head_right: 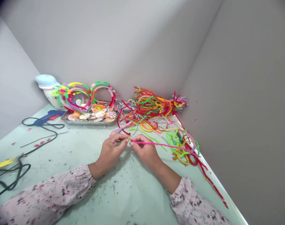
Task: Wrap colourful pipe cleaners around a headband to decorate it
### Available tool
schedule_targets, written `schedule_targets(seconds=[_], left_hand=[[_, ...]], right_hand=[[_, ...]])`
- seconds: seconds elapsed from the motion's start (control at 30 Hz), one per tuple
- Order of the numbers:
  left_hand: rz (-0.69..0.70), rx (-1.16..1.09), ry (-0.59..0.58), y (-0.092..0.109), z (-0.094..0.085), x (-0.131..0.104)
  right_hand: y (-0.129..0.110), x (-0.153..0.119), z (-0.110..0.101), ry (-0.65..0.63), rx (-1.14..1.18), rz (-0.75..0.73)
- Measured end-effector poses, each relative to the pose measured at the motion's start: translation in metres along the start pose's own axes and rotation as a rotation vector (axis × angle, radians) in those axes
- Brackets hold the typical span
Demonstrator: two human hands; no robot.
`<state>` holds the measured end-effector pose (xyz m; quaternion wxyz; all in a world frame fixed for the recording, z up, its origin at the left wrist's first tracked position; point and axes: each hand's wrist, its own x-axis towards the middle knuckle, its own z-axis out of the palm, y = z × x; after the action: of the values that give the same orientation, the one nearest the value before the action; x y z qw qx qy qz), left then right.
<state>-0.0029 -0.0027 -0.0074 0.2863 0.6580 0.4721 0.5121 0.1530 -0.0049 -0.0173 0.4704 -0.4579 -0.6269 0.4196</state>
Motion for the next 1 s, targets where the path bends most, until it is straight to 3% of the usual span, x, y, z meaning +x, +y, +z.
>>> schedule_targets(seconds=[0.43, 0.83, 1.0], left_hand=[[0.117, 0.095, 0.011, -0.0004, -0.0011, -0.0008], [0.127, 0.161, -0.009, 0.0005, -0.0003, -0.0015], [0.115, 0.193, -0.024, 0.0014, 0.0001, -0.0016]], right_hand=[[-0.0026, -0.0018, 0.0011, 0.038, -0.001, -0.007], [-0.0007, -0.0012, 0.0021, 0.085, -0.056, -0.010], [0.0015, 0.0005, 0.0036, 0.142, -0.094, -0.087]])
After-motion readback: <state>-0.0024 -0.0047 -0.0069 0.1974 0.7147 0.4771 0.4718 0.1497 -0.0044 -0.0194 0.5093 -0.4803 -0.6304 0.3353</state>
